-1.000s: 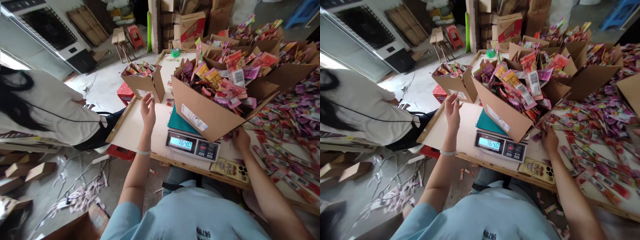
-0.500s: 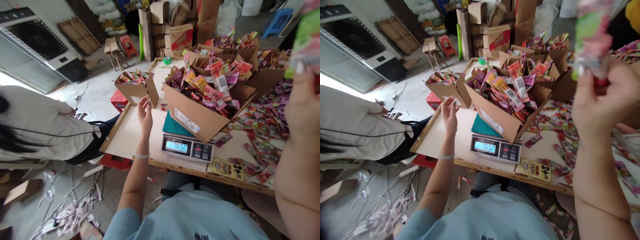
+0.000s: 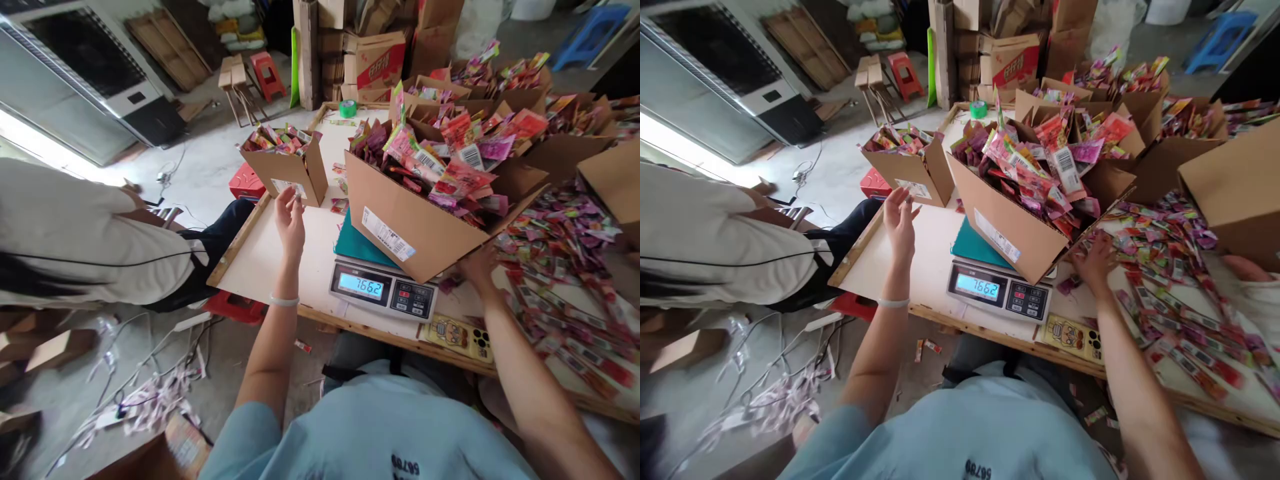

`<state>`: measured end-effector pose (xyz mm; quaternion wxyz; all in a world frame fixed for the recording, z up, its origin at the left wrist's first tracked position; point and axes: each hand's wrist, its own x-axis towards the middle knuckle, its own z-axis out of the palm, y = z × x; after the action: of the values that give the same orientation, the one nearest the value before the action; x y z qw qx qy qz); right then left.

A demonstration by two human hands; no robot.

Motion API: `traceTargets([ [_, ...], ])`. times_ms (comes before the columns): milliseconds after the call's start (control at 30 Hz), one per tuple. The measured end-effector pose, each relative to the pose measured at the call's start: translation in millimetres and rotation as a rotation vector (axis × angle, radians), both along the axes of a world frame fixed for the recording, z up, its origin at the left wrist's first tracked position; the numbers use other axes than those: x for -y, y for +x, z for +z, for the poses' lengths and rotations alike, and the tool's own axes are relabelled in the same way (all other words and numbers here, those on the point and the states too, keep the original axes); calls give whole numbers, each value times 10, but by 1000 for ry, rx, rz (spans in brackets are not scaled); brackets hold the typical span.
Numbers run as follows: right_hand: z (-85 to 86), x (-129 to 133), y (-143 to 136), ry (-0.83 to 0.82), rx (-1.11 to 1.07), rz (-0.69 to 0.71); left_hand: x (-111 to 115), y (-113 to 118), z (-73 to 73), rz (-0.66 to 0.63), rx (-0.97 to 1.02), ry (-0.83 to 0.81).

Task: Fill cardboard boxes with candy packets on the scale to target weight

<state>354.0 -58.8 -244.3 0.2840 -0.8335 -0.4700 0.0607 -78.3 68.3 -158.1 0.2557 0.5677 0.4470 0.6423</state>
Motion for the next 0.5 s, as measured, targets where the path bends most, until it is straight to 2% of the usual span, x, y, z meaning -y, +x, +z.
traceTargets([
  [67,-371,34,-64,-64,14,10,-19,48,-24,-14,5,-5],
  [100,-480,57,-69,-87,15,24,-23,68,-37,-19,4,-8],
  [167,-580,106,-14,-119,22,61,-21,91,-62,-23,-2,-15],
  [400,-501,241,338,-108,24,15,-22,103,-101,-30,6,-23],
  [500,-272,241,253,4,0,0,-156,182,-119,-59,21,-59],
])
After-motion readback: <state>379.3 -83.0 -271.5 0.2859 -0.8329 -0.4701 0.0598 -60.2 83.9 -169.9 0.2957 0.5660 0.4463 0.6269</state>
